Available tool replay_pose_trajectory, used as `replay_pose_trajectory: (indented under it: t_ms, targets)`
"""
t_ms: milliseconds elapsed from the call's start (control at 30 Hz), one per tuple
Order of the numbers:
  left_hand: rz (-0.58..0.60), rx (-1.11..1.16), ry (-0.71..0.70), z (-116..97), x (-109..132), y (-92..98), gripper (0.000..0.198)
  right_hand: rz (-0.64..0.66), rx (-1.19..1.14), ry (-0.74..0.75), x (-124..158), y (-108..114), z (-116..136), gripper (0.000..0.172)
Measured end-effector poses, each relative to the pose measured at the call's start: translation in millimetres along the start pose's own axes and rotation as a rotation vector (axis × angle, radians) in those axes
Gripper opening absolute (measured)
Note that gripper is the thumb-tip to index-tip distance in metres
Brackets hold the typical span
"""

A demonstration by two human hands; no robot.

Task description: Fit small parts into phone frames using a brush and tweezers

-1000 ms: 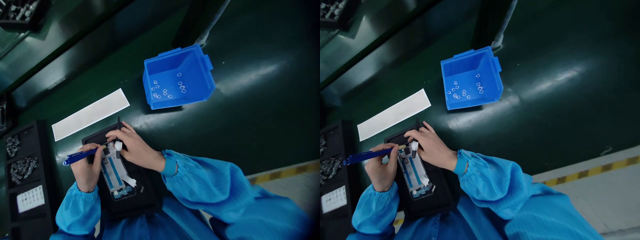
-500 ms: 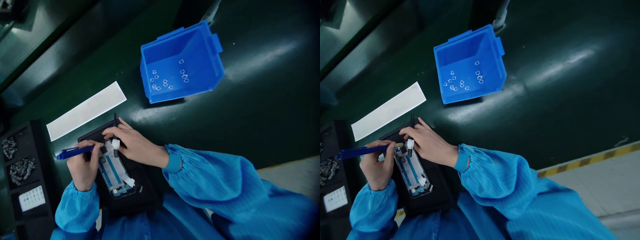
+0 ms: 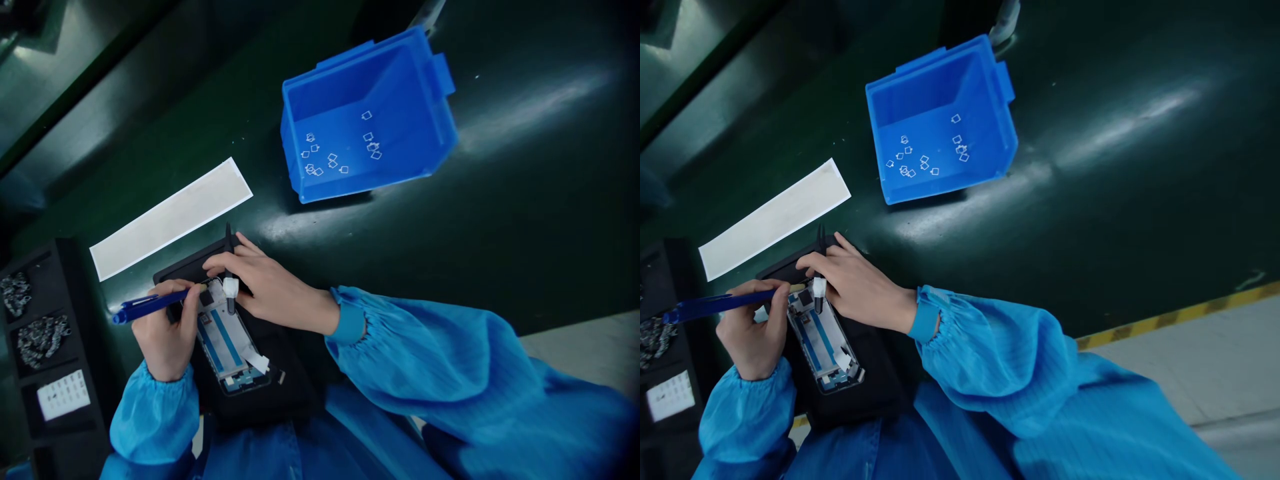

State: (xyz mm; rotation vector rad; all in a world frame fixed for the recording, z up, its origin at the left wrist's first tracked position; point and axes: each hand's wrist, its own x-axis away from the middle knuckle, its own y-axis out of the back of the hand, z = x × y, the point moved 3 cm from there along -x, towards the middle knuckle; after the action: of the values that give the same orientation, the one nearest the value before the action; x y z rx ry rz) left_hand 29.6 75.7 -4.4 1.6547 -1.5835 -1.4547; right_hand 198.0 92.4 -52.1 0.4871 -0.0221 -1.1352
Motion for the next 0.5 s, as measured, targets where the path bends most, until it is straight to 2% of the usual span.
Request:
replay_pose_trajectory:
  t_ms: [233, 500]
  targets:
    - [-0.036, -0.093, -0.179, -8.2, -2.3, 0.3, 0.012, 0.018, 0.024, 0.002, 0.1, 0.1, -0.5, 0.051]
    - [-0.031, -0.106, -0.214, -10.8, -3.7, -0.5, 0.014, 0.02, 0.026, -0.003, -0.5, 0.5, 0.2, 0.048]
